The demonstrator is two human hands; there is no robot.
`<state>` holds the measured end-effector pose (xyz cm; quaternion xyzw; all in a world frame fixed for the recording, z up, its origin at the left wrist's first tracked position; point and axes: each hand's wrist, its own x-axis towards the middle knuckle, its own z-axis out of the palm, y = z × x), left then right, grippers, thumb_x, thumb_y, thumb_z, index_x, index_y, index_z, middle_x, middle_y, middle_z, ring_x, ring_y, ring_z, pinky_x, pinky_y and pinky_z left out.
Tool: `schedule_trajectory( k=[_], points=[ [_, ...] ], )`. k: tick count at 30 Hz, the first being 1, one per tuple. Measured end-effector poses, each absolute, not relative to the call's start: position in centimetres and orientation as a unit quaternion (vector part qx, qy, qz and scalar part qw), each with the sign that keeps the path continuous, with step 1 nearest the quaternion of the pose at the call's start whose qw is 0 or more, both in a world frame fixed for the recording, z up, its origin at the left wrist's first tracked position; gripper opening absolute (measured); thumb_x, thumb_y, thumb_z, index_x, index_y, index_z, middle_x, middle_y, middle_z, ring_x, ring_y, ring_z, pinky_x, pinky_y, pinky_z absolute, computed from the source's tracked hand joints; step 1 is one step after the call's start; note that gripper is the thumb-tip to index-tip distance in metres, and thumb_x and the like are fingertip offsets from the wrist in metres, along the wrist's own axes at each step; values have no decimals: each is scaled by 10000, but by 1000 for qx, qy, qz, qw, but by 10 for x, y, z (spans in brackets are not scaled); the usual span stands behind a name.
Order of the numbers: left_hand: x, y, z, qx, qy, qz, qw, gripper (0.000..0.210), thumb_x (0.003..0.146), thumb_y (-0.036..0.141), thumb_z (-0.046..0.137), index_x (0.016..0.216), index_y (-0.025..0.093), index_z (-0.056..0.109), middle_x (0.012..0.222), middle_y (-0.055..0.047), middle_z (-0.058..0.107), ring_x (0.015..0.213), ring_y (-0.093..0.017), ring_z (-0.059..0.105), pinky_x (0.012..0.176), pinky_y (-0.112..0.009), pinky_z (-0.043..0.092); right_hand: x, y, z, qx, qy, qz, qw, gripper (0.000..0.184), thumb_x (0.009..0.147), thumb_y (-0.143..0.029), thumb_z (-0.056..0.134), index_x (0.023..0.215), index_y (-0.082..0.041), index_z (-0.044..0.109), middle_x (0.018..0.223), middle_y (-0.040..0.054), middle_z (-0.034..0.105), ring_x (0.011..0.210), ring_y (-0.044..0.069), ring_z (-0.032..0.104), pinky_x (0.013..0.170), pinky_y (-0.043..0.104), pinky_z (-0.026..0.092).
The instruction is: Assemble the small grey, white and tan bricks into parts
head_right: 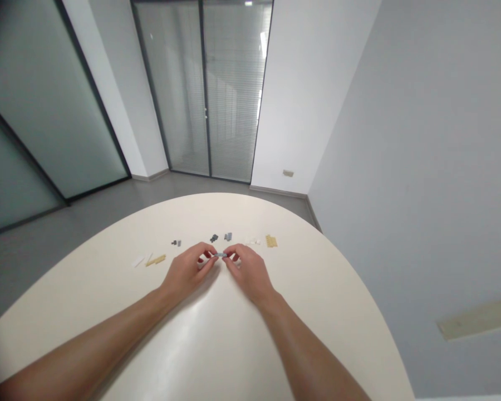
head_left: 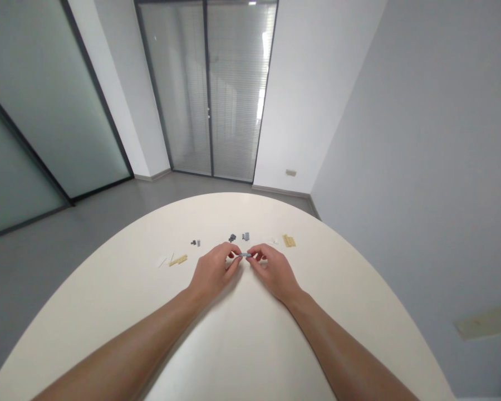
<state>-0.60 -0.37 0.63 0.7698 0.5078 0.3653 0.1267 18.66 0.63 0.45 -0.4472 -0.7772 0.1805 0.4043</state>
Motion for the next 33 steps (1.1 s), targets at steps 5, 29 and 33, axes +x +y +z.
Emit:
schedule_trajectory(
  k=[5, 29, 33],
  points=[
    [-6, -4, 6, 772, 511, 360, 117, 128, 931, 299, 520, 964, 247, 632, 941, 3, 707, 872, -164, 656, 744, -274, 511, 186, 7, 4, -449, -778, 178, 403, 94, 890, -191, 613, 960, -237, 655, 915, -1, 699, 800, 156, 621, 769, 286, 465],
    [-7, -5, 8, 793, 494, 340, 106, 110, 869, 198, 561, 937, 250, 630, 930, 11, 704, 842, -160, 657, 709, -267, 473, 185, 4, 6, -448, -786, 185, 384, 65, 848, -198, 632, 900, -235, 644, 832, -11, 667, 774, 159, 612, 746, 277, 459],
    [-7, -4, 6, 799, 486, 337, 109, 119, 883, 215, 552, 949, 254, 643, 936, 5, 704, 829, -155, 651, 717, -268, 481, 184, 4, 7, -440, -790, 189, 383, 98, 836, -166, 615, 900, -236, 642, 839, -11, 670, 777, 158, 614, 749, 277, 463]
  ],
)
